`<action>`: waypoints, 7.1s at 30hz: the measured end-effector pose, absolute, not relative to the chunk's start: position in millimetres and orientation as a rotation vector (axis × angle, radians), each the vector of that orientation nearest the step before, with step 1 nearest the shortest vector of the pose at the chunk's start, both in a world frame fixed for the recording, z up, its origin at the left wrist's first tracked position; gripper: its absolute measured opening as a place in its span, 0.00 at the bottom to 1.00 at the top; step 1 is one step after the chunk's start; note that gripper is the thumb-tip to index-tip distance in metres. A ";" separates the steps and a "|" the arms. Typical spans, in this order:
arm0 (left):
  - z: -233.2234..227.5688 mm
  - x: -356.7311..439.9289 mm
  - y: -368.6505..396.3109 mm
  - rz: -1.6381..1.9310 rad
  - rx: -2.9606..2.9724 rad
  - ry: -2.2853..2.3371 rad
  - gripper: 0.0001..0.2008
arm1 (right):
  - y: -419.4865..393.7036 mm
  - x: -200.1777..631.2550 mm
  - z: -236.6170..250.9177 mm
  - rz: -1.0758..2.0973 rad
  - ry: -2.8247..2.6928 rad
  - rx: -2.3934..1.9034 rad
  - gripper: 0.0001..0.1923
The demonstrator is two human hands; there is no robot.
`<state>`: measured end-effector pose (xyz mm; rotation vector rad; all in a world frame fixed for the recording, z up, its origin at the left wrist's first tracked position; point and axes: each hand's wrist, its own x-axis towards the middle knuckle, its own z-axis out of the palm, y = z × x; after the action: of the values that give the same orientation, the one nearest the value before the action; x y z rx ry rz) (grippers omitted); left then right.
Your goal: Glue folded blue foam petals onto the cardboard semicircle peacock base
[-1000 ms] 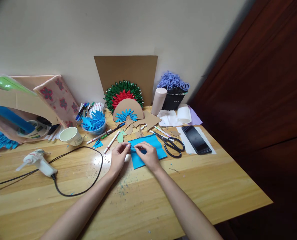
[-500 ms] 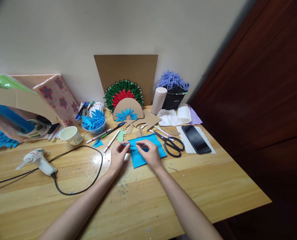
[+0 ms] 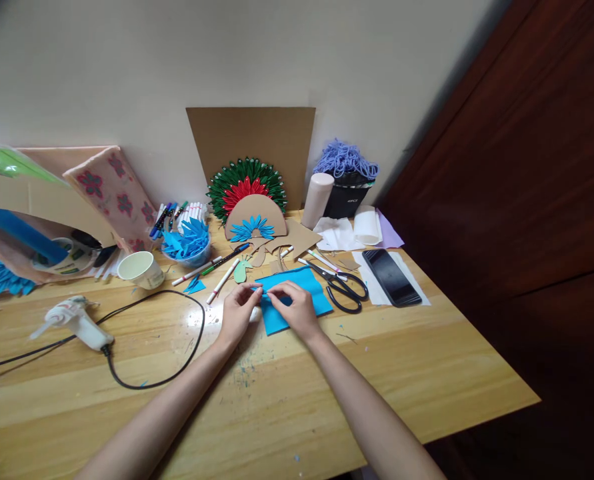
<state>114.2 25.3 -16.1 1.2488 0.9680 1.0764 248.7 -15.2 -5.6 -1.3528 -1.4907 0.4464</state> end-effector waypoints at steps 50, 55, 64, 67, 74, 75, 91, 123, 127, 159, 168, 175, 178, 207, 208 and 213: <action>-11.5 112.1 23.5 1.087 1.274 1.011 0.13 | -14.7 241.6 -9.6 0.655 -1.333 -1.351 0.08; -11.7 112.6 23.3 1.081 1.287 1.016 0.13 | -18.3 242.1 -4.9 0.435 -1.513 -1.360 0.06; -10.8 113.2 22.6 1.084 1.287 1.014 0.13 | -18.9 242.1 -5.1 0.319 -1.572 -1.357 0.06; -11.1 113.0 22.8 1.084 1.285 1.018 0.13 | -19.0 241.9 -4.4 0.331 -1.563 -1.348 0.05; -11.0 112.7 23.0 1.086 1.259 1.017 0.13 | -18.3 243.0 -3.7 0.349 -1.557 -1.354 0.05; -11.1 112.7 23.0 1.086 1.258 1.016 0.13 | -18.2 243.2 -3.8 0.343 -1.559 -1.354 0.05; -11.1 112.3 23.4 1.072 1.271 1.004 0.13 | -16.7 244.3 -5.6 0.390 -1.477 -1.355 0.06; -17.2 110.8 22.8 1.130 1.331 0.996 0.14 | -15.6 244.0 -5.7 0.385 -1.604 -1.301 0.07; -18.0 111.3 23.5 1.151 1.302 1.005 0.14 | -14.9 244.5 -8.4 0.472 -1.571 -1.295 0.08; -18.2 110.5 21.0 1.128 1.373 1.035 0.16 | -17.5 242.5 -6.3 0.436 -1.539 -1.353 0.08; -18.3 111.8 21.5 1.101 1.311 1.003 0.14 | -18.5 243.4 -4.4 0.422 -1.516 -1.381 0.09; -19.3 109.4 23.0 1.128 1.334 0.998 0.14 | -16.9 245.8 -4.1 0.435 -1.503 -1.361 0.08; -16.1 108.2 24.3 1.192 1.291 1.039 0.14 | -15.4 251.0 -5.1 0.426 -1.480 -1.381 0.08; -4.8 110.0 15.6 1.189 1.603 0.973 0.06 | -12.0 267.5 -2.0 0.526 -1.531 -1.453 0.08; -5.0 110.3 15.6 1.194 1.605 0.980 0.06 | -12.3 267.2 -1.5 0.528 -1.531 -1.452 0.08; -6.7 110.0 15.8 1.179 1.648 0.993 0.07 | -13.4 265.4 -0.8 0.540 -1.533 -1.442 0.08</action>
<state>110.0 15.8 -6.7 1.6475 0.9929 1.1794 265.4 -13.4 -0.8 -1.4422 -1.5326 0.5403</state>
